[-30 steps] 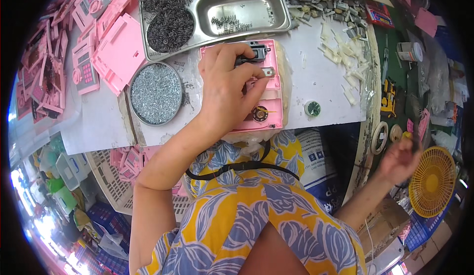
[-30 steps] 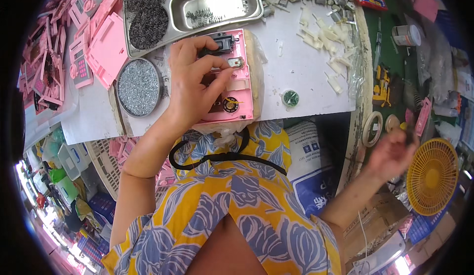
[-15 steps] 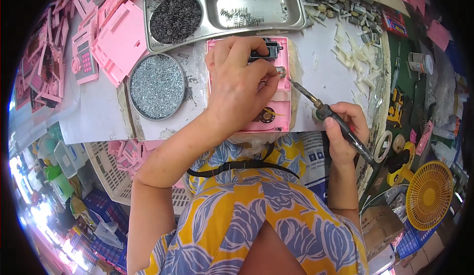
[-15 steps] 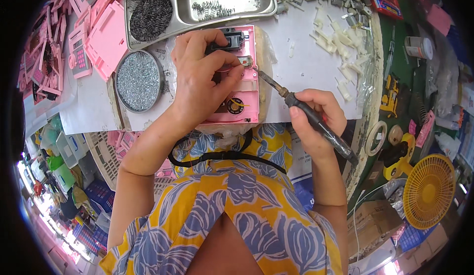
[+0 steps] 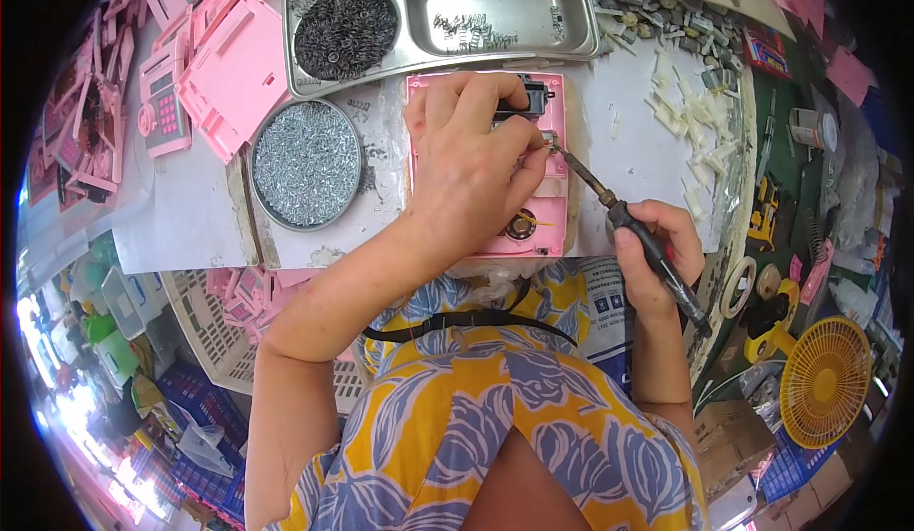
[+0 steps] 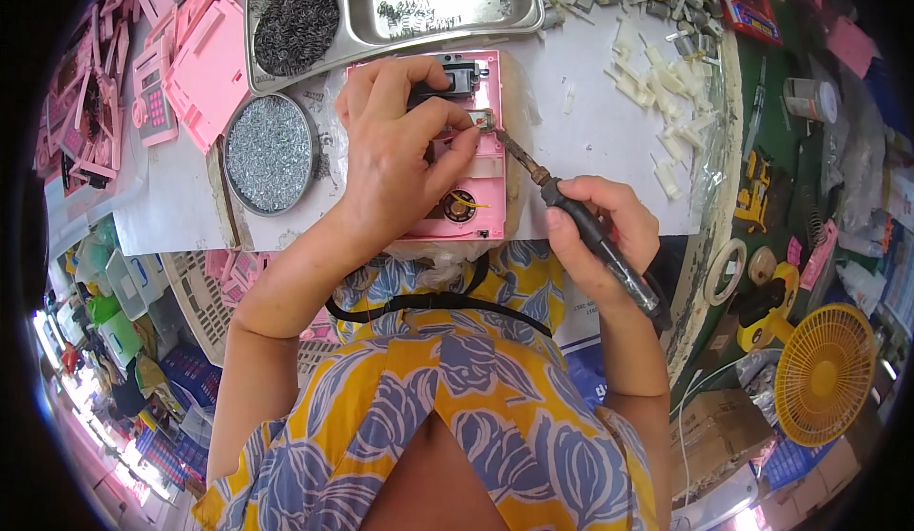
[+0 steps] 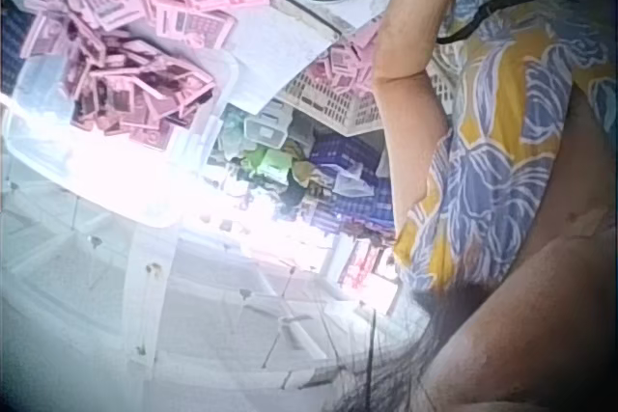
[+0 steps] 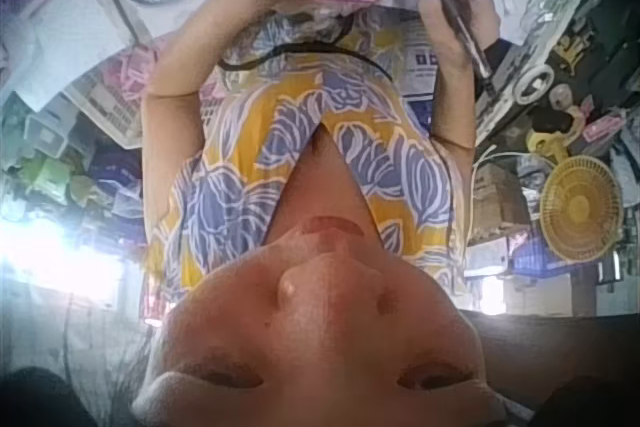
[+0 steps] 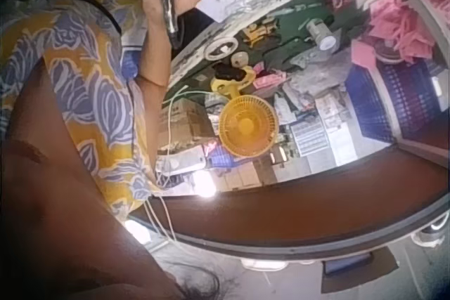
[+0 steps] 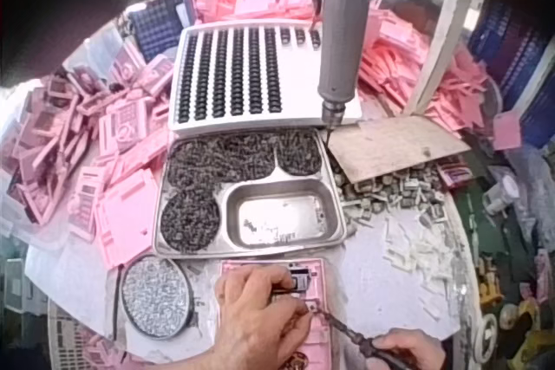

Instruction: Assembling electronic components into pink calculator housings using soldering and screwdriving tools.

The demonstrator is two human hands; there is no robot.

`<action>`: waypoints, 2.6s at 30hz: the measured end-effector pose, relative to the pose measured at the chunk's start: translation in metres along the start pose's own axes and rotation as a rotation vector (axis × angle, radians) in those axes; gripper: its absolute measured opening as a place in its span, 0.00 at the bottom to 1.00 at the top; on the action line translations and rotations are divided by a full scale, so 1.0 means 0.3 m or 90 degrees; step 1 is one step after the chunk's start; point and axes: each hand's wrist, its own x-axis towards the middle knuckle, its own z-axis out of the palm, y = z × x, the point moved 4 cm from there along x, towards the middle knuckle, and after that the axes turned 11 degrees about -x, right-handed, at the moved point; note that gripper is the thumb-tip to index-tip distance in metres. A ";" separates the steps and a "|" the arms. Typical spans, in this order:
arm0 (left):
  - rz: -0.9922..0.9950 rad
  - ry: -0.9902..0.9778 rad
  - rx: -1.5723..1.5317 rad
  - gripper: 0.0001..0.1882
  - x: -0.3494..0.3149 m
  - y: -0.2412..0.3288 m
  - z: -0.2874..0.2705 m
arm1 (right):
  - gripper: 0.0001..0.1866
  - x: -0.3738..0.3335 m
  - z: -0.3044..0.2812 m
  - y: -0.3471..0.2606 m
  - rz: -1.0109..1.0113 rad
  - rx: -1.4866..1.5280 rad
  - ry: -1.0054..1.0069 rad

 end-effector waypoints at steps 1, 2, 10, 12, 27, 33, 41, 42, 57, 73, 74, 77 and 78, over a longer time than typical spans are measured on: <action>0.002 0.001 0.002 0.08 0.000 0.000 0.001 | 0.15 -0.001 -0.001 0.001 -0.025 -0.023 -0.004; 0.005 0.001 0.005 0.08 -0.001 0.000 0.002 | 0.15 -0.001 -0.002 0.002 -0.049 -0.046 -0.008; 0.006 0.004 0.009 0.08 -0.004 -0.001 0.001 | 0.15 -0.008 -0.026 0.003 -0.047 -0.011 0.035; 0.006 0.004 0.010 0.07 -0.003 0.000 0.000 | 0.15 -0.006 -0.037 0.003 -0.037 -0.008 0.042; 0.010 0.003 0.022 0.07 0.005 0.011 -0.004 | 0.16 0.019 -0.074 -0.017 -0.057 -0.029 0.066; 0.004 -0.005 0.028 0.07 0.007 0.013 -0.004 | 0.16 0.025 -0.076 -0.019 -0.069 -0.044 0.049; -0.022 -0.024 0.046 0.06 0.019 0.031 -0.006 | 0.16 0.031 -0.067 -0.025 -0.080 -0.044 0.026; -0.023 -0.026 0.044 0.06 0.021 0.032 -0.005 | 0.16 0.032 -0.065 -0.025 -0.085 -0.039 0.025; -0.046 -0.020 0.080 0.05 0.044 0.041 0.026 | 0.14 0.051 -0.016 -0.014 -0.107 -0.034 0.010; -0.048 -0.027 0.096 0.05 0.050 0.043 0.031 | 0.14 0.048 0.012 0.012 -0.115 -0.053 -0.001; -0.045 -0.024 0.096 0.05 0.049 0.044 0.030 | 0.15 0.048 0.012 0.012 -0.129 -0.059 -0.003; -0.049 -0.027 0.105 0.06 0.045 0.041 0.034 | 0.15 0.037 0.001 0.007 -0.099 -0.020 0.038; -0.044 -0.019 0.103 0.06 0.045 0.043 0.030 | 0.16 0.037 -0.002 0.007 -0.099 -0.019 0.037</action>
